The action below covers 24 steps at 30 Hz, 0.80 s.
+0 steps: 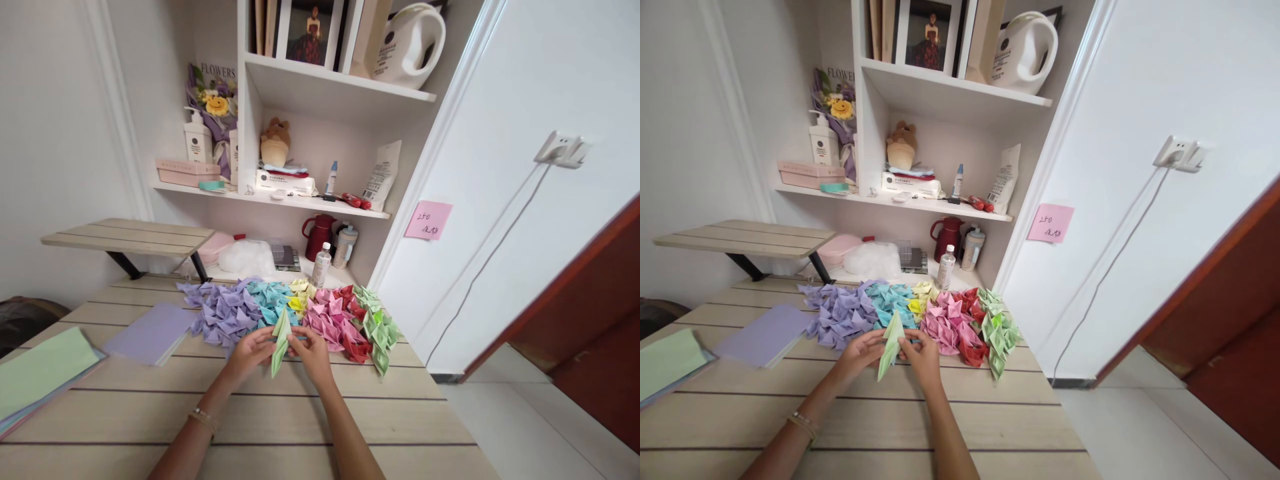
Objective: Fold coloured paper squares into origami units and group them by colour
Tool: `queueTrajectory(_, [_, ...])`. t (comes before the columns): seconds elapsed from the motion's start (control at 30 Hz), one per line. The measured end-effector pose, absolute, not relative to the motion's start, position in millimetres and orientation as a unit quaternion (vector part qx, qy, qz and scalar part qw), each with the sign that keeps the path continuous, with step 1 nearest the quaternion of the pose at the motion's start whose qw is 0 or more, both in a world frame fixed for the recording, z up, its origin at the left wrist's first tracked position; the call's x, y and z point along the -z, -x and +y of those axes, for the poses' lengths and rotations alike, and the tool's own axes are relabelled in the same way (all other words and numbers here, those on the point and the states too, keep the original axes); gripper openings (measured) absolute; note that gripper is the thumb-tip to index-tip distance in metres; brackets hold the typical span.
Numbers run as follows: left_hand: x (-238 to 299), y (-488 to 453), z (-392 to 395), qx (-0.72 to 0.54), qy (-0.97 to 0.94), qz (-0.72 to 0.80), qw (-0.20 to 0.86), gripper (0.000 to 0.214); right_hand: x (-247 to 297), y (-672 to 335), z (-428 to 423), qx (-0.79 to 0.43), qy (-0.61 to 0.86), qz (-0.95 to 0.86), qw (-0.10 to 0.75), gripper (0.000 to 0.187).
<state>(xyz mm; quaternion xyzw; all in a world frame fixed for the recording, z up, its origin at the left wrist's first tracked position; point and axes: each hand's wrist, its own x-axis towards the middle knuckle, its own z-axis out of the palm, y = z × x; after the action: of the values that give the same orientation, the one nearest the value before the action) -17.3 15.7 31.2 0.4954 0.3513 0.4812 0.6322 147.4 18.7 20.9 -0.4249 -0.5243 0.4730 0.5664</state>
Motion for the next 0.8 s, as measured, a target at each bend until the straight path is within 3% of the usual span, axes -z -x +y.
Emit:
queueTrajectory(0.4, [-28.1, 16.3, 17.3, -0.511, -0.502, 0.349, 0.605, 0.052, -28.5, -146.4, 12.7, -0.517, 0.393, -0.538, 0.537, 0.046])
queueTrajectory(0.8, [-22.3, 1.8, 8.2, -0.532, -0.565, 0.446, 0.447, 0.032, -23.6, -137.1, 9.8, -0.339, 0.459, -0.648, 0.504, 0.040])
